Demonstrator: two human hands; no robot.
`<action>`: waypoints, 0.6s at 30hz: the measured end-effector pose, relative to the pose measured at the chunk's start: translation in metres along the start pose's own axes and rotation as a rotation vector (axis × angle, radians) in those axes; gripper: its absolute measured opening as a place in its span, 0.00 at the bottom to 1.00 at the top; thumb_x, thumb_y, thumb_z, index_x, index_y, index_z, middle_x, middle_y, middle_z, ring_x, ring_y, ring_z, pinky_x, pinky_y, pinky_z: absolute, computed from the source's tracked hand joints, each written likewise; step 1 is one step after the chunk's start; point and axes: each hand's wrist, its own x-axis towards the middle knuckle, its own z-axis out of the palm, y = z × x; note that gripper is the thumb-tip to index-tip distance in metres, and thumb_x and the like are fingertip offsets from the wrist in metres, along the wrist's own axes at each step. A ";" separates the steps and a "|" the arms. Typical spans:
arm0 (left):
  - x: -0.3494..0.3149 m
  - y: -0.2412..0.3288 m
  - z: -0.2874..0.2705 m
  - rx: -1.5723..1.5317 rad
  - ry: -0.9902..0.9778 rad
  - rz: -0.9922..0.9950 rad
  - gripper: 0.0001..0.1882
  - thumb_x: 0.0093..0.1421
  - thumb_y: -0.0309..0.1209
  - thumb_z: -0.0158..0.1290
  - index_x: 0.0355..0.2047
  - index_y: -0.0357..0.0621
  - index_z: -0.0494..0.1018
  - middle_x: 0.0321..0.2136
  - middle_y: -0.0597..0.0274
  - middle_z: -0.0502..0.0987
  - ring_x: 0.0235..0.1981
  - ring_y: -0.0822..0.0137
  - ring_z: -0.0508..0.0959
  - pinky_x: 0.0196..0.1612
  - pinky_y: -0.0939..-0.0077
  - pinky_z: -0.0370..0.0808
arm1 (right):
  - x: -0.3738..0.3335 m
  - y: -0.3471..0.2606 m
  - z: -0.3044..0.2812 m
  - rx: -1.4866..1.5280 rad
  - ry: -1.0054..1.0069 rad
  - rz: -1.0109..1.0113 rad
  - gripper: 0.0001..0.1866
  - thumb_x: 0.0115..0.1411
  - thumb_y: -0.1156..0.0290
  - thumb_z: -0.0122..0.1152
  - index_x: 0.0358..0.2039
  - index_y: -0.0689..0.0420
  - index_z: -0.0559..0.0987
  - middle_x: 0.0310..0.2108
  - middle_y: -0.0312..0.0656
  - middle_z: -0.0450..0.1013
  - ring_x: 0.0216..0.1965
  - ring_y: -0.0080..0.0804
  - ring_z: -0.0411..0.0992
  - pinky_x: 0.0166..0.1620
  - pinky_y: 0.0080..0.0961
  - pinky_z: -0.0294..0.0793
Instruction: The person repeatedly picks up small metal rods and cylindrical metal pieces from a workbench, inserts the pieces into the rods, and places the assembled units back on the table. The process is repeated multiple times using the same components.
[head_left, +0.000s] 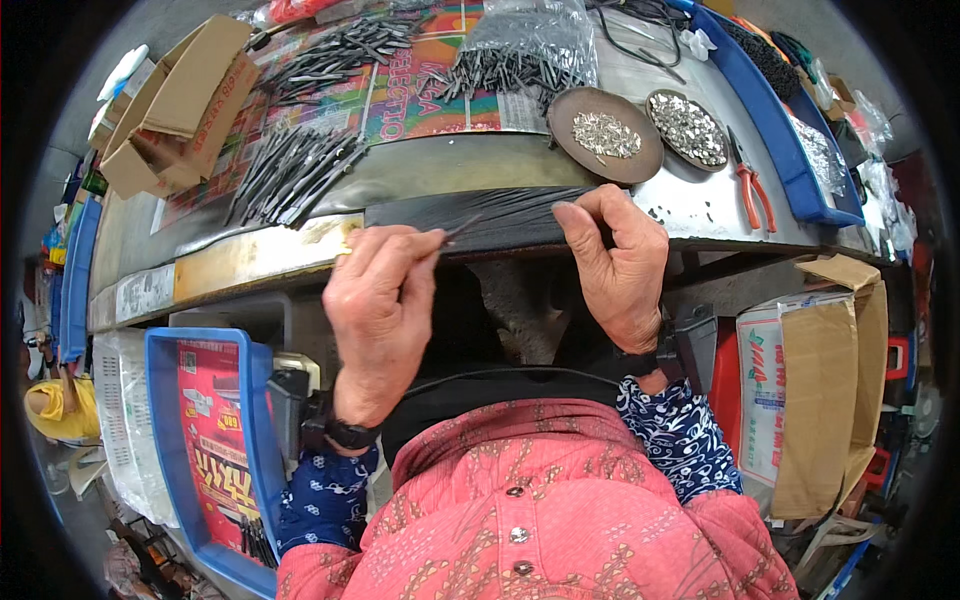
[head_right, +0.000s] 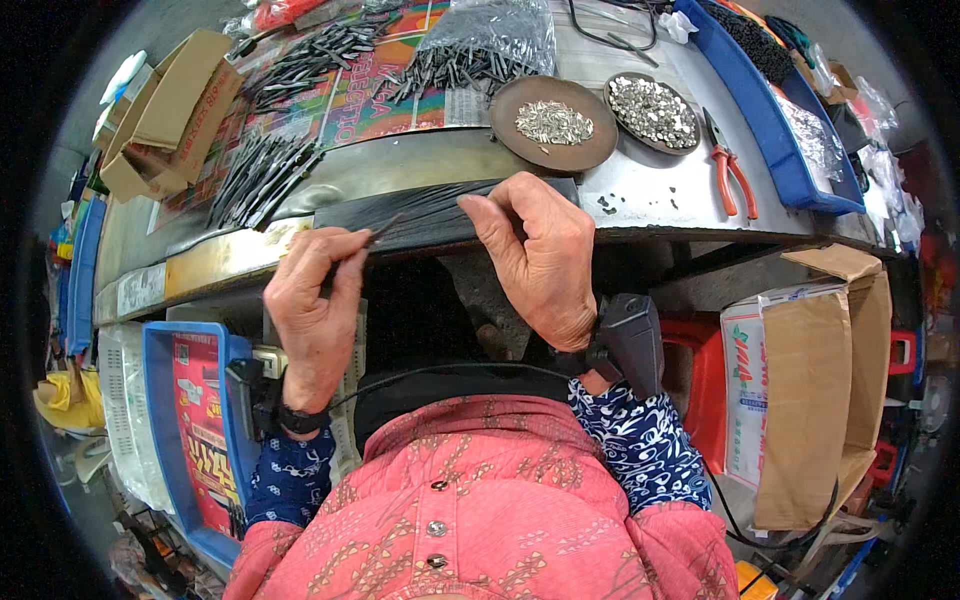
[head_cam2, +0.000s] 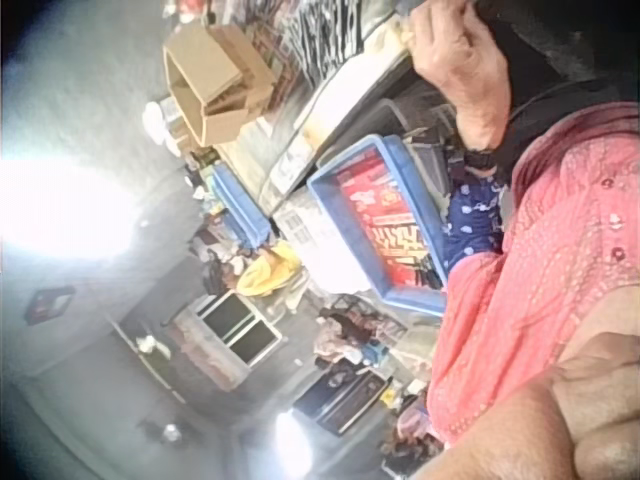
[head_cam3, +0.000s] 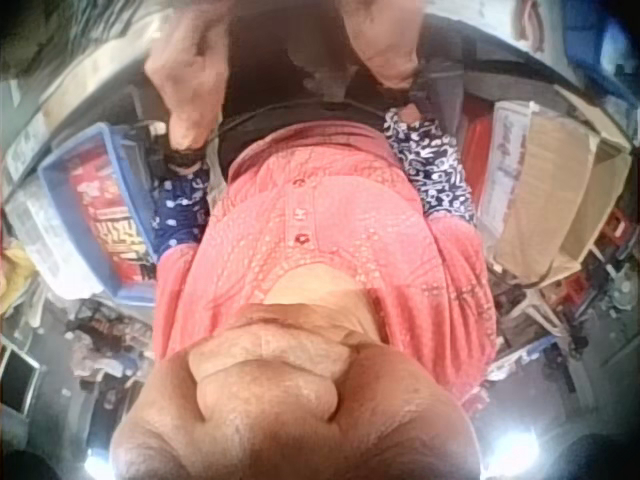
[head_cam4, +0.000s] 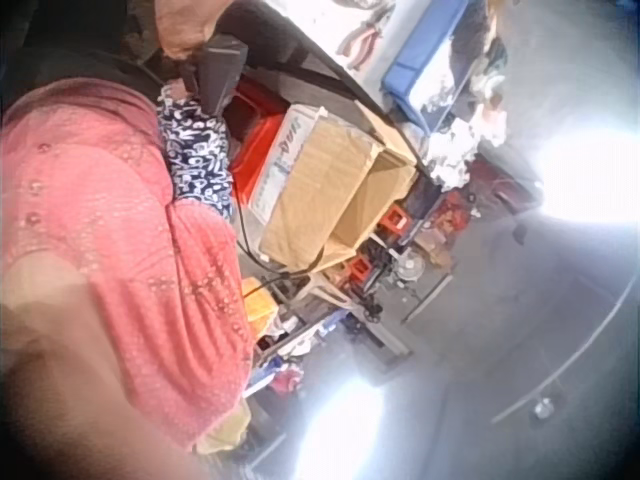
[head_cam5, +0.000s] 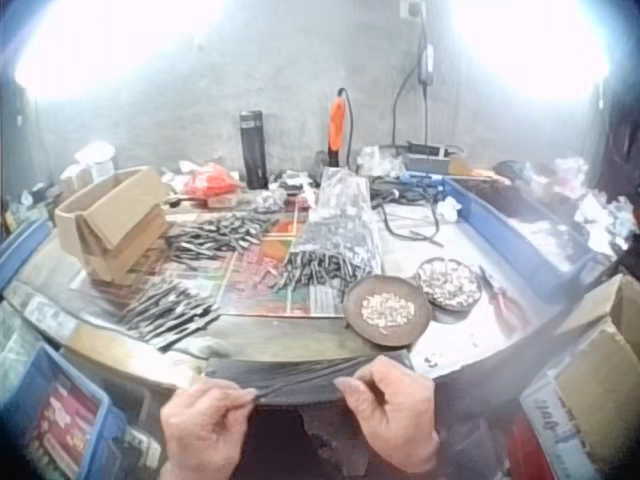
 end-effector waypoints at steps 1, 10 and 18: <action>0.001 -0.003 -0.003 0.063 0.018 0.010 0.07 0.50 0.17 0.57 0.31 0.38 0.77 0.27 0.56 0.76 0.29 0.56 0.76 0.38 0.68 0.71 | 0.001 0.002 0.000 0.005 -0.004 0.006 0.10 0.58 0.72 0.64 0.24 0.62 0.73 0.18 0.42 0.68 0.19 0.32 0.66 0.25 0.24 0.66; 0.022 -0.008 0.014 0.238 -0.113 0.257 0.11 0.44 0.16 0.52 0.30 0.39 0.73 0.26 0.55 0.70 0.28 0.53 0.72 0.33 0.63 0.69 | 0.002 0.018 0.003 0.099 0.016 -0.088 0.09 0.54 0.75 0.66 0.23 0.61 0.74 0.17 0.41 0.66 0.17 0.31 0.64 0.22 0.24 0.64; 0.042 0.002 0.061 0.199 -0.106 0.289 0.07 0.43 0.18 0.50 0.24 0.41 0.66 0.24 0.52 0.66 0.30 0.48 0.69 0.33 0.59 0.68 | 0.004 0.012 0.003 0.071 0.029 -0.042 0.09 0.55 0.75 0.66 0.24 0.61 0.74 0.18 0.42 0.68 0.18 0.33 0.66 0.23 0.25 0.65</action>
